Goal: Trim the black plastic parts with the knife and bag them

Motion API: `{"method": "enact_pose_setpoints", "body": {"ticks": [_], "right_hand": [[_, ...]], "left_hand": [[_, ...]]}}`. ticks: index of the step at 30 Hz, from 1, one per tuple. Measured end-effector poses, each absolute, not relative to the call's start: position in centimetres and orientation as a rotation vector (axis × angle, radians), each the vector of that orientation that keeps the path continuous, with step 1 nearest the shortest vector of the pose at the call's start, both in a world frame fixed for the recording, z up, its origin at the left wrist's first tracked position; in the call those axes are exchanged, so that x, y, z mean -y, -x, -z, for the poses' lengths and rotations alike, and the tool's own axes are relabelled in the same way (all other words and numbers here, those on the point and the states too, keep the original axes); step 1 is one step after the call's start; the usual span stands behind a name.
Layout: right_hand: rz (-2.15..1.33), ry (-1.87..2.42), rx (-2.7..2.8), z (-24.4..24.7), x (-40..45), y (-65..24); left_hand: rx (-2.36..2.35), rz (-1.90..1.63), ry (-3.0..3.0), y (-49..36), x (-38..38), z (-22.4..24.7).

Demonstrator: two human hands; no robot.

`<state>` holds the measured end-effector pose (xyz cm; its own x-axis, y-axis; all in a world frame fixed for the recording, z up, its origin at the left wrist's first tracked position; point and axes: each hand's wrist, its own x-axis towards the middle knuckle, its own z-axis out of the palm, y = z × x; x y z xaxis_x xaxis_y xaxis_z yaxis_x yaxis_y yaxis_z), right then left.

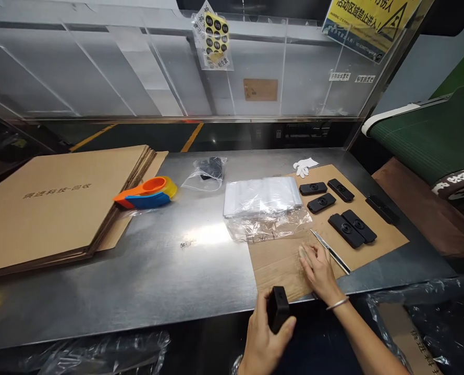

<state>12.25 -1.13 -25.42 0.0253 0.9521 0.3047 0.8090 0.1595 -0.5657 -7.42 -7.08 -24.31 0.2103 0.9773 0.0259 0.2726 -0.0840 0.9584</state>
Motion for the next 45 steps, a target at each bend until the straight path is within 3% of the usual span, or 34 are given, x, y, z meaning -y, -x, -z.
{"method": "enact_pose_setpoints", "body": {"ticks": [4, 8, 18, 29, 37, 45], "right_hand": [[-0.739, 1.444, 1.816, 22.0, 4.1, -10.4], [-1.231, 1.321, 1.538, 20.6, 6.2, -9.1], [-1.651, 0.966, 1.113, 19.9, 6.1, -9.7], [-1.659, 0.944, 1.070, 20.0, 6.0, -10.0], [-1.672, 1.048, 1.041, 21.1, 5.9, -9.6], [-1.252, 1.400, 1.082, 21.3, 5.8, -8.8]], "left_hand": [[-1.427, -0.848, -1.666, 6.6, 7.3, 24.1], [-1.327, -0.853, -1.758, 6.6, 7.5, 23.9], [-0.773, -0.945, -1.449, 8.7, 7.8, 21.9], [-0.931, -0.947, -1.020, 7.7, 9.4, 20.8], [-0.693, -0.665, -0.332, 6.9, 8.1, 20.7], [-0.682, -0.719, -0.021, 5.6, 7.0, 20.9]]}}
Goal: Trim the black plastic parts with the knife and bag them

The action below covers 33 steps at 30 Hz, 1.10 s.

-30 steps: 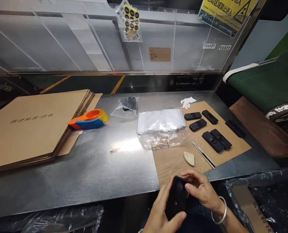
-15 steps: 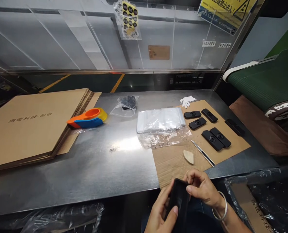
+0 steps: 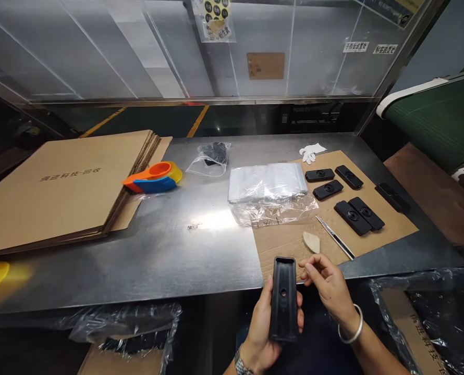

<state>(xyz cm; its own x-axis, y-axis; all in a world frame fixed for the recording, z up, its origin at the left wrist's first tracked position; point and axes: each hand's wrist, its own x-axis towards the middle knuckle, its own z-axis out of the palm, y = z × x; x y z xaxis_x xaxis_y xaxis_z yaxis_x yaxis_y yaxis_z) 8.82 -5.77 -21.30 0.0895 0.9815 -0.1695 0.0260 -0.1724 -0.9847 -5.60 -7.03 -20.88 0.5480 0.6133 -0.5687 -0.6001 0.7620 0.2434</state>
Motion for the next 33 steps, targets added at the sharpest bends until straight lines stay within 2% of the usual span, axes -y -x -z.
{"method": "enact_pose_setpoints", "body": {"ticks": [4, 7, 10, 13, 17, 20, 25, 29, 32, 33], "right_hand": [[-1.158, 1.524, 1.269, 20.9, 7.6, -8.8], [-1.228, 1.477, 1.422, 20.2, 9.4, -8.1], [-1.111, 1.376, 1.625, 19.7, 10.3, -7.5], [-0.793, 1.427, 1.718, 20.3, 9.1, -8.5], [-0.095, 1.986, 1.829, 22.8, 4.3, -12.5], [0.033, 2.196, 1.744, 24.8, 0.8, -15.3], [-0.050, 2.304, 1.680, 26.2, -1.3, -17.0], [-0.247, 2.261, 1.694, 25.0, 0.3, -16.0], [-0.554, 2.056, 1.754, 22.6, 3.4, -13.4], [-0.808, 1.871, 1.727, 21.6, 4.7, -12.3]], "left_hand": [[-0.732, -0.864, -0.006, 6.0, 6.4, 20.7], [-0.775, -0.937, -0.025, 6.1, 6.3, 20.5], [-0.793, -0.998, -0.037, 6.0, 6.3, 20.2], [-0.834, -1.046, -0.032, 5.9, 6.3, 19.8], [-0.897, -1.122, -0.062, 5.9, 6.1, 19.4], [-0.894, -1.125, -0.065, 5.8, 6.0, 19.2], [-0.860, -1.137, -0.023, 6.1, 5.7, 19.3], [-0.837, -1.204, 0.000, 6.7, 5.1, 19.4], [-0.817, -1.264, 0.009, 7.1, 4.6, 19.4], [-0.809, -1.287, 0.006, 7.2, 4.4, 19.3]]}}
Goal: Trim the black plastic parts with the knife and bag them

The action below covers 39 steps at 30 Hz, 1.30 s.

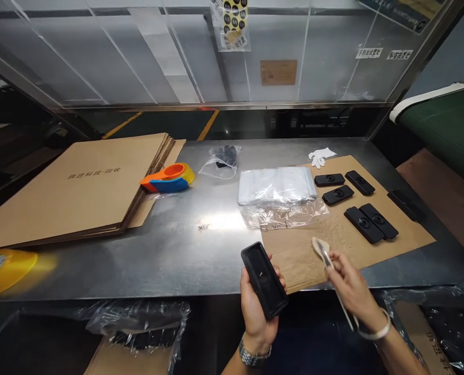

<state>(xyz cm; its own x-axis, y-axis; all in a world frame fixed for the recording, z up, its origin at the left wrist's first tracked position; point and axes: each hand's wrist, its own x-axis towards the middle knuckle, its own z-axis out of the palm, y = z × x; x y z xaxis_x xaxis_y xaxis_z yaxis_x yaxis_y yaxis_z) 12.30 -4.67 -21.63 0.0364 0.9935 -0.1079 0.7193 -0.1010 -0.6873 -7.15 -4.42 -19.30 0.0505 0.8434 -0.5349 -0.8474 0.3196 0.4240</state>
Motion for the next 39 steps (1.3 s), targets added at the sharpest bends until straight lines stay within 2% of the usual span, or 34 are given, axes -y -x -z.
{"method": "enact_pose_setpoints", "body": {"ticks": [3, 7, 17, 31, 39], "right_hand": [[-1.443, 1.469, 1.721, 18.5, 7.8, -9.2], [-1.749, 1.437, 1.834, 15.4, 9.1, -7.1], [-1.833, 1.542, 1.869, 14.5, 8.4, -5.9], [-1.561, 1.599, 2.107, 14.7, 8.6, -6.0], [-1.601, 1.562, 2.085, 14.6, 8.4, -5.8]], "left_hand": [[-0.787, -1.357, -0.024, 7.1, 4.2, 19.1], [-0.785, -1.414, -0.064, 7.0, 4.3, 18.8], [-0.830, -1.459, -0.090, 6.9, 4.8, 18.5], [-0.847, -1.508, -0.160, 6.6, 5.1, 18.5], [-0.874, -1.619, -0.231, 6.5, 5.2, 18.8]]}}
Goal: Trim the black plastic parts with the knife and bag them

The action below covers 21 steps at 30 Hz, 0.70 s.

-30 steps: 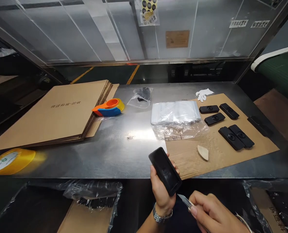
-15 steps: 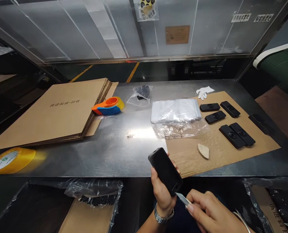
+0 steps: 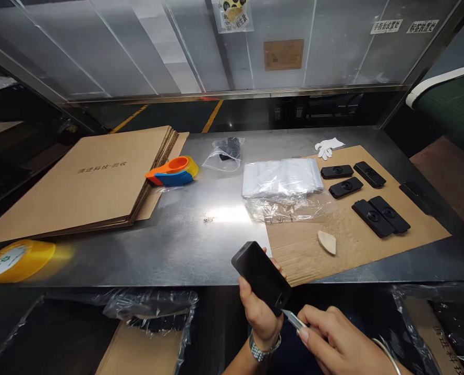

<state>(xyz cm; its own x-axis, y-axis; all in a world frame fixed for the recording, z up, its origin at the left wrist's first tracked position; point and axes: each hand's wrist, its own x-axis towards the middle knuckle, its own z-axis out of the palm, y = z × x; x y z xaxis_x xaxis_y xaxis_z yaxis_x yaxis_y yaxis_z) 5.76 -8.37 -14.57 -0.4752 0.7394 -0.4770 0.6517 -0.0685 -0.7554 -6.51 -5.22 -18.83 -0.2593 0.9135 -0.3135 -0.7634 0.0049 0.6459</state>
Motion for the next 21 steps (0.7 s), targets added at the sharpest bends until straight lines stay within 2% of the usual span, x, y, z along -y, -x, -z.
{"method": "enact_pose_setpoints", "body": {"ticks": [11, 13, 15, 18, 21], "right_hand": [[-1.752, 1.459, 1.885, 14.7, 8.7, -5.9], [-1.483, 1.475, 1.979, 14.6, 9.1, -6.0], [-1.033, 1.463, 2.113, 14.6, 9.5, -5.9], [-0.396, 1.267, 2.325, 15.3, 9.8, -5.4], [0.048, 1.111, 2.439, 16.0, 9.9, -4.9]], "left_hand": [[-0.842, -1.714, -0.163, 6.3, 5.1, 18.8], [-0.825, -1.760, -0.165, 6.5, 5.0, 18.9], [-0.830, -1.817, -0.174, 6.5, 4.8, 18.9], [-0.871, -1.915, -0.174, 6.4, 4.6, 18.6], [-0.925, -1.999, -0.151, 6.3, 4.5, 18.2]]}}
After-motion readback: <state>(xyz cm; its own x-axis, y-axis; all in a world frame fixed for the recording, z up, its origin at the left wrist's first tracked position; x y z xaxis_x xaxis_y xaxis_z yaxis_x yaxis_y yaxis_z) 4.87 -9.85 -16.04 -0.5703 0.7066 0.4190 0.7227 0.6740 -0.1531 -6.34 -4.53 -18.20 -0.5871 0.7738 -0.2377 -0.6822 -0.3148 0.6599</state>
